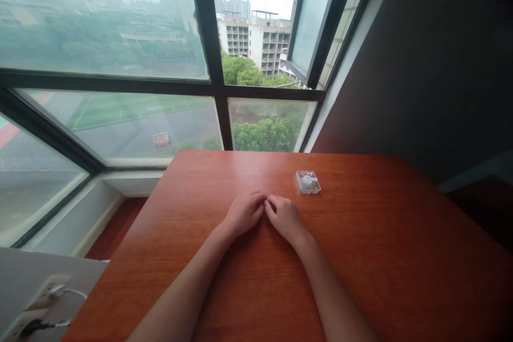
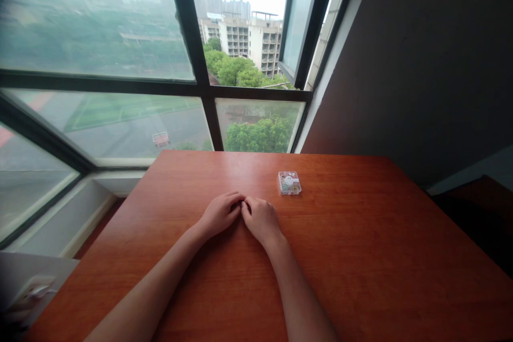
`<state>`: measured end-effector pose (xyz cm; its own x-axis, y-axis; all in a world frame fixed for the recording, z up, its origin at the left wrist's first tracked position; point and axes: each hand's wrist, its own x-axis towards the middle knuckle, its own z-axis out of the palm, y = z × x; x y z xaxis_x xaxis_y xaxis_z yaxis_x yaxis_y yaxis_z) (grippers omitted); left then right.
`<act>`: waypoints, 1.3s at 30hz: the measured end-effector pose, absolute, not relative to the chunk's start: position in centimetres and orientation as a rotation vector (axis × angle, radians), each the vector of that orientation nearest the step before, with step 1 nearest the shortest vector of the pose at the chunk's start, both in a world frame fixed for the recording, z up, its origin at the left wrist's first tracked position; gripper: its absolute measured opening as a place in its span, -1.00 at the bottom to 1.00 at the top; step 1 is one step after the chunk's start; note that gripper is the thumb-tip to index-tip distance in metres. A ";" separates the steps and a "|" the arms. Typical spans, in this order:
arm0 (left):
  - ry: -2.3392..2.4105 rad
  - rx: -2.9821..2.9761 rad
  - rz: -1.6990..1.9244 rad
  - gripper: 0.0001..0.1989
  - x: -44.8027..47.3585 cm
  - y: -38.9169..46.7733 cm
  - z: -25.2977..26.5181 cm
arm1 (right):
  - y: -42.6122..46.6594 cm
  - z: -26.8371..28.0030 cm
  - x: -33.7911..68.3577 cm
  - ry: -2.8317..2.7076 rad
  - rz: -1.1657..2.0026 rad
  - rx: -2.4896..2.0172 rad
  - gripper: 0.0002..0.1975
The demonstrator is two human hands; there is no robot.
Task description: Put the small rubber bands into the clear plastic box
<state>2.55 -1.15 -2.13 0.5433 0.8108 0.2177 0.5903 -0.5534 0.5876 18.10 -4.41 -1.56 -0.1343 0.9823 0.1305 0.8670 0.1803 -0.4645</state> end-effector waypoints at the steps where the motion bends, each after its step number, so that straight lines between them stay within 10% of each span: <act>1: 1.137 2.334 0.661 -0.79 2.6 -1.1 -2.1 | -4.4 -1.6 18.1 -2.060 0.387 -1.739 -0.76; 39: 1.136 2.363 0.646 -0.83 2.5 -1.0 -2.5 | -4.3 -1.8 18.1 -2.070 0.396 -1.748 -0.76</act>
